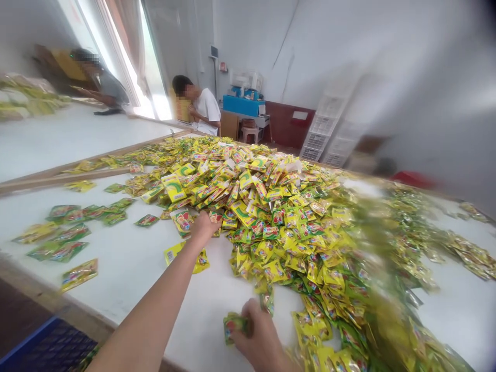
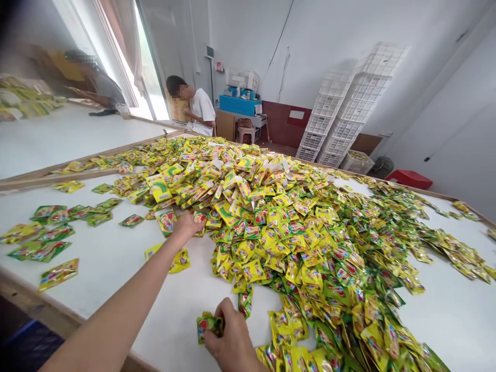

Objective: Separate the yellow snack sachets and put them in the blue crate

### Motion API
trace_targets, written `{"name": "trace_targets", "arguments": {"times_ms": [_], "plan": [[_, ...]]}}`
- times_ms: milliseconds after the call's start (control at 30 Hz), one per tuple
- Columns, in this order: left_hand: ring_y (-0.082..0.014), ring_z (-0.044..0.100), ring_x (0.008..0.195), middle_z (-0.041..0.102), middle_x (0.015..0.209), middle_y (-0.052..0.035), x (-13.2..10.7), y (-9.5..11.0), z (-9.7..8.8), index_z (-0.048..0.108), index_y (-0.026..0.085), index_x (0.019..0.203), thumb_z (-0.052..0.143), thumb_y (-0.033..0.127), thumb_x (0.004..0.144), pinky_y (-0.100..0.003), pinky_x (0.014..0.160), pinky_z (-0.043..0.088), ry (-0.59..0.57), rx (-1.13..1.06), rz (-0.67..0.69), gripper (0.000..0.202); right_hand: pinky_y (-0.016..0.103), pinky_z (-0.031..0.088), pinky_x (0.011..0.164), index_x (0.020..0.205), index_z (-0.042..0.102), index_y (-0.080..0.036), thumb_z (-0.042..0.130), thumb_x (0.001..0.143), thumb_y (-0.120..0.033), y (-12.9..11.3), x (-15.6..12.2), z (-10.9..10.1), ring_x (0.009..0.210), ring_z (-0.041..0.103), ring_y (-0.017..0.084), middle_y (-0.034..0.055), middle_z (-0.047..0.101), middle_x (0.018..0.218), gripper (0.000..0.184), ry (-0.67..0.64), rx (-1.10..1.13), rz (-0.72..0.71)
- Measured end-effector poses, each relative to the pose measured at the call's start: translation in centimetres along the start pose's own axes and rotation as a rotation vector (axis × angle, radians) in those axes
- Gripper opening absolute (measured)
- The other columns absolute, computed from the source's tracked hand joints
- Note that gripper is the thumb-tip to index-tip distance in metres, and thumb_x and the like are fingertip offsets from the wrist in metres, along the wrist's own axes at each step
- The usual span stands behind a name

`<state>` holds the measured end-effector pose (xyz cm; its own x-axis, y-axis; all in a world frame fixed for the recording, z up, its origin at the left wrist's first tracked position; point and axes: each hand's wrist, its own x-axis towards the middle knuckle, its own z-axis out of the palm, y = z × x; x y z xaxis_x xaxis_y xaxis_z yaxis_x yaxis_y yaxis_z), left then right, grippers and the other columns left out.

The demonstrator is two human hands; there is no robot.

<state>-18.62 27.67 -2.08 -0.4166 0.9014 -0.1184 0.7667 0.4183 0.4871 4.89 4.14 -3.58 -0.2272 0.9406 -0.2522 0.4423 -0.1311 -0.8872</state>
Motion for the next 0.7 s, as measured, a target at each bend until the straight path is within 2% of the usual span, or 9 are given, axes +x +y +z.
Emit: {"name": "trace_targets", "arguments": {"times_ms": [100, 167, 267, 333, 400, 467, 567, 633, 700], "plan": [[-0.0200, 0.062, 0.081, 0.066, 0.089, -0.0044, -4.3, -1.2, -0.6, 0.062, 0.015, 0.094, 0.065, 0.038, 0.081, -0.034, 0.075, 0.049, -0.055, -0.088, 0.066, 0.026, 0.019, 0.043, 0.042, 0.091, 0.063, -0.018, 0.071, 0.073, -0.032, -0.2, 0.3, -3.6, 0.059, 0.057, 0.014, -0.0011, 0.058, 0.070, 0.023, -0.071, 0.247, 0.115], [-0.0201, 0.062, 0.080, 0.066, 0.084, -0.0021, -8.5, -2.1, -1.4, 0.061, 0.018, 0.090, 0.059, 0.040, 0.083, -0.029, 0.072, 0.047, -0.085, -0.177, 0.143, 0.024, 0.022, 0.048, 0.044, 0.095, 0.068, -0.018, 0.074, 0.072, -0.037, -1.3, 0.8, -6.1, 0.062, 0.062, 0.017, 0.0032, 0.064, 0.079, 0.030, -0.031, 0.329, 0.100], [-0.0188, 0.063, 0.084, 0.069, 0.089, 0.0013, -15.5, -2.4, -2.3, 0.060, 0.022, 0.098, 0.048, 0.048, 0.089, -0.024, 0.074, 0.047, -0.199, -0.316, 0.257, 0.030, 0.026, 0.052, 0.055, 0.097, 0.070, -0.018, 0.074, 0.075, -0.038, -3.9, 1.7, -9.0, 0.065, 0.064, 0.017, 0.0054, 0.068, 0.088, 0.029, 0.157, 0.347, -0.060], [-0.0187, 0.064, 0.091, 0.071, 0.098, 0.0024, -19.6, -1.8, -2.3, 0.061, 0.024, 0.104, 0.048, 0.049, 0.089, -0.023, 0.078, 0.048, -0.358, -0.456, 0.309, 0.032, 0.026, 0.052, 0.060, 0.101, 0.069, -0.021, 0.072, 0.078, -0.036, -5.5, 2.3, -10.2, 0.067, 0.065, 0.016, 0.0051, 0.069, 0.092, 0.028, 0.257, 0.304, -0.179], [-0.0199, 0.063, 0.095, 0.071, 0.101, 0.0018, -22.7, -1.0, -1.9, 0.061, 0.025, 0.107, 0.050, 0.049, 0.089, -0.022, 0.079, 0.048, -0.495, -0.607, 0.312, 0.032, 0.026, 0.052, 0.065, 0.101, 0.071, -0.023, 0.071, 0.079, -0.032, -6.4, 2.5, -10.8, 0.072, 0.064, 0.016, 0.0041, 0.069, 0.091, 0.024, 0.290, 0.185, -0.272], [-0.0213, 0.063, 0.092, 0.072, 0.096, 0.0007, -24.8, -0.1, -1.2, 0.062, 0.024, 0.103, 0.051, 0.049, 0.088, -0.023, 0.076, 0.048, -0.547, -0.701, 0.272, 0.032, 0.025, 0.050, 0.069, 0.098, 0.073, -0.024, 0.071, 0.077, -0.025, -6.5, 2.2, -11.2, 0.077, 0.064, 0.017, 0.0031, 0.070, 0.090, 0.021, 0.269, 0.049, -0.295], [-0.0224, 0.062, 0.085, 0.071, 0.090, -0.0001, -26.4, 1.0, -0.1, 0.063, 0.023, 0.099, 0.053, 0.051, 0.086, -0.024, 0.072, 0.047, -0.555, -0.714, 0.239, 0.032, 0.024, 0.048, 0.070, 0.093, 0.075, -0.023, 0.069, 0.075, -0.017, -5.5, 1.0, -12.3, 0.082, 0.064, 0.017, 0.0020, 0.071, 0.088, 0.020, 0.196, -0.063, -0.228], [-0.0235, 0.062, 0.085, 0.071, 0.089, -0.0008, -27.0, 1.6, 0.6, 0.064, 0.023, 0.099, 0.055, 0.051, 0.084, -0.025, 0.073, 0.047, -0.572, -0.712, 0.248, 0.033, 0.022, 0.046, 0.064, 0.089, 0.076, -0.022, 0.068, 0.074, -0.017, -4.7, 0.2, -13.4, 0.076, 0.062, 0.016, 0.0005, 0.071, 0.081, 0.018, 0.128, -0.094, -0.157], [-0.0247, 0.062, 0.087, 0.071, 0.088, -0.0016, -27.5, 2.1, 1.4, 0.064, 0.023, 0.099, 0.057, 0.051, 0.083, -0.026, 0.074, 0.048, -0.577, -0.727, 0.247, 0.033, 0.020, 0.042, 0.054, 0.089, 0.075, -0.020, 0.066, 0.075, -0.019, -4.2, -0.3, -14.5, 0.061, 0.058, 0.013, -0.0015, 0.068, 0.071, 0.017, 0.067, -0.089, -0.053]]}}
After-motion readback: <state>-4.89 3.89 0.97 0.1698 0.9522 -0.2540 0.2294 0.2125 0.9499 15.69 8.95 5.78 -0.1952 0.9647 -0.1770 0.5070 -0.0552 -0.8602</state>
